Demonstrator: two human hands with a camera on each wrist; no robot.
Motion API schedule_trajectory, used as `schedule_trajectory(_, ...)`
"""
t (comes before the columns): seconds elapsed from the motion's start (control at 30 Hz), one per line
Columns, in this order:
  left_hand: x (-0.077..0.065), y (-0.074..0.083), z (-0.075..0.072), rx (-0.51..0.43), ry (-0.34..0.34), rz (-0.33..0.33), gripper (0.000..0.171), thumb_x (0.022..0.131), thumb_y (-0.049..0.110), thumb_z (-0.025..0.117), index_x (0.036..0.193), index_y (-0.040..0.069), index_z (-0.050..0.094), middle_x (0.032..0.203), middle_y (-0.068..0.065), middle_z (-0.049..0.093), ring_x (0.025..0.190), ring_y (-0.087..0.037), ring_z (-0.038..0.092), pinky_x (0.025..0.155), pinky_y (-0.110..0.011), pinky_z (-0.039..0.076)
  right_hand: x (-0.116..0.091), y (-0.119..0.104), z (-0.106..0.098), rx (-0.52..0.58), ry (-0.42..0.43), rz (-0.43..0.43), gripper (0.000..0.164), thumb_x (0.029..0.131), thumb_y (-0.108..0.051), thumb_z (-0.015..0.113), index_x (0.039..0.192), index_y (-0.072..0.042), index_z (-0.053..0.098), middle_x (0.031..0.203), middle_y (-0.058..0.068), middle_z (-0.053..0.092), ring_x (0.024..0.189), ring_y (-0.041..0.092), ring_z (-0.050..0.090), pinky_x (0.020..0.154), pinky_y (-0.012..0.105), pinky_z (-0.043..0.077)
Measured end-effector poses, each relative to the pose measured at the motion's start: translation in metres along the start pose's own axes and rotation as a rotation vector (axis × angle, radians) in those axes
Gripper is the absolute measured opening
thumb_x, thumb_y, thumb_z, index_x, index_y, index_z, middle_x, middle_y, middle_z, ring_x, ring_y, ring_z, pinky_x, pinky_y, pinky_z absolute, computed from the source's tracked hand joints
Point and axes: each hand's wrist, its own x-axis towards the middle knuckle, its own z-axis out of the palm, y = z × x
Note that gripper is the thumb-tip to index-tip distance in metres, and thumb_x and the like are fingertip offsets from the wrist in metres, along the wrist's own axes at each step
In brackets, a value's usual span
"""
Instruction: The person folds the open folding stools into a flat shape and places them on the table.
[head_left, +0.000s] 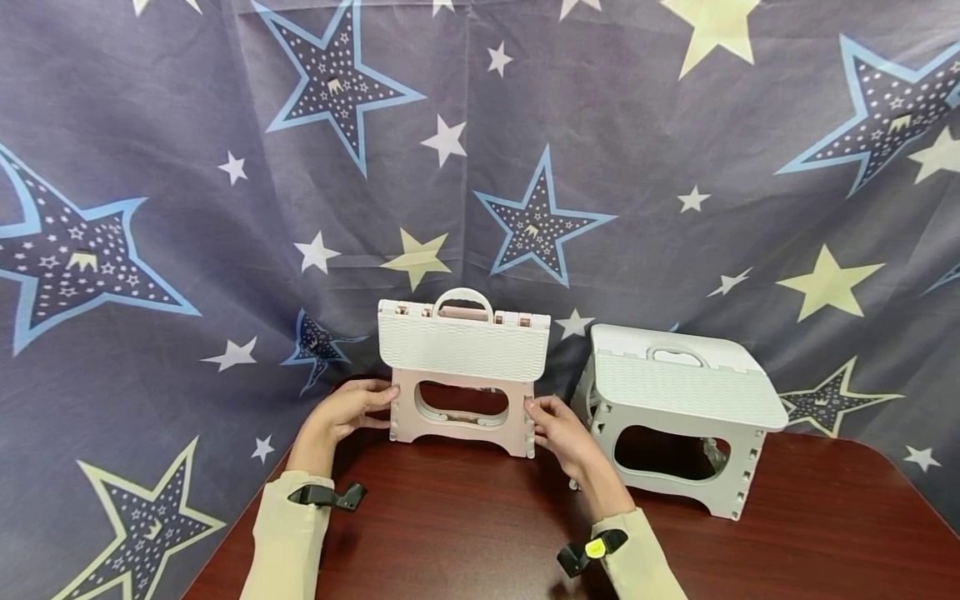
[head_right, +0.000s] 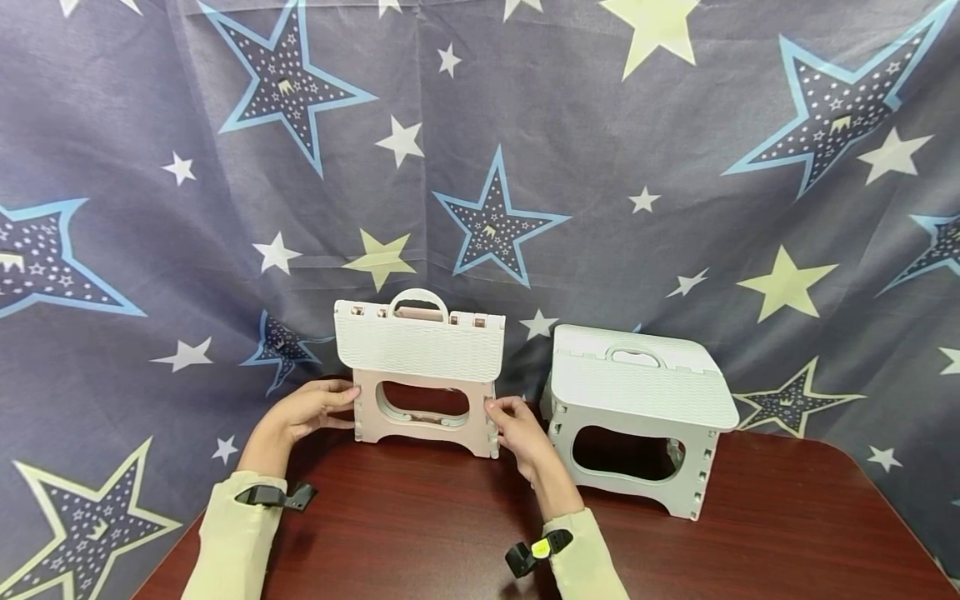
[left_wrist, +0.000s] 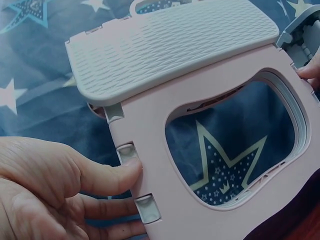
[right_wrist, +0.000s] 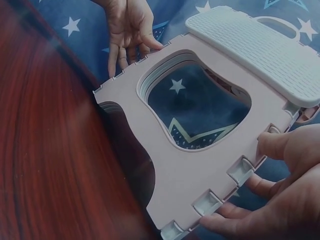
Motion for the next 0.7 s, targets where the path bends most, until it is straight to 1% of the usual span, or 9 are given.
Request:
schedule_trajectory(0.1, -0.004, 0.006, 0.001, 0.017, -0.004, -0.002, 0.056, 0.105, 0.017, 0.055, 0.144, -0.019, 0.037, 0.136, -0.023, 0.056, 0.128, -0.036, 0.055, 0.100, -0.058, 0.054, -0.002, -0.003, 0.000, -0.004, -0.004, 0.004, 0.025, 0.107, -0.022, 0.054, 0.117, 0.000, 0.050, 0.103, 0.005, 0.052, 0.094, 0.022, 0.052, 0.091, 0.038, 0.048)
schedule_trajectory(0.23, -0.008, 0.013, 0.003, 0.026, -0.007, -0.010, 0.057, 0.105, 0.017, 0.054, 0.145, -0.019, 0.035, 0.146, -0.032, 0.046, 0.136, -0.043, 0.048, 0.101, -0.057, 0.054, -0.004, -0.006, 0.000, -0.006, -0.012, 0.011, 0.026, 0.107, -0.024, 0.053, 0.117, 0.000, 0.048, 0.102, 0.005, 0.052, 0.094, 0.021, 0.052, 0.092, 0.039, 0.049)
schedule_trajectory(0.33, -0.010, 0.016, 0.005, 0.025, 0.003, -0.020, 0.057, 0.105, 0.017, 0.054, 0.145, -0.019, 0.035, 0.147, -0.033, 0.044, 0.135, -0.043, 0.048, 0.101, -0.057, 0.054, -0.006, -0.009, 0.000, -0.007, -0.016, 0.010, 0.027, 0.107, -0.024, 0.053, 0.118, 0.000, 0.048, 0.102, 0.005, 0.052, 0.094, 0.020, 0.052, 0.092, 0.039, 0.049)
schedule_trajectory(0.5, -0.013, 0.020, 0.005, 0.033, 0.003, -0.019, 0.057, 0.105, 0.017, 0.054, 0.145, -0.020, 0.035, 0.145, -0.033, 0.046, 0.133, -0.040, 0.050, 0.101, -0.057, 0.053, -0.009, -0.013, 0.002, -0.016, -0.016, 0.007, 0.027, 0.107, -0.024, 0.052, 0.118, 0.001, 0.048, 0.103, 0.006, 0.052, 0.093, 0.020, 0.053, 0.091, 0.037, 0.049)
schedule_trajectory(0.6, -0.015, 0.023, 0.006, 0.040, -0.005, -0.018, 0.058, 0.105, 0.017, 0.053, 0.145, -0.021, 0.034, 0.145, -0.035, 0.045, 0.135, -0.045, 0.048, 0.101, -0.058, 0.054, -0.011, -0.015, 0.003, -0.025, -0.007, 0.004, 0.028, 0.108, -0.023, 0.051, 0.119, 0.002, 0.047, 0.102, 0.006, 0.052, 0.093, 0.020, 0.053, 0.089, 0.036, 0.050)
schedule_trajectory(0.7, -0.018, 0.027, 0.007, 0.051, -0.021, -0.022, 0.060, 0.106, 0.018, 0.051, 0.146, -0.022, 0.031, 0.148, -0.038, 0.041, 0.138, -0.050, 0.043, 0.101, -0.058, 0.053, -0.013, -0.018, 0.004, -0.034, 0.003, 0.000, 0.029, 0.108, -0.023, 0.050, 0.120, 0.004, 0.047, 0.102, 0.008, 0.053, 0.093, 0.020, 0.054, 0.089, 0.036, 0.051)
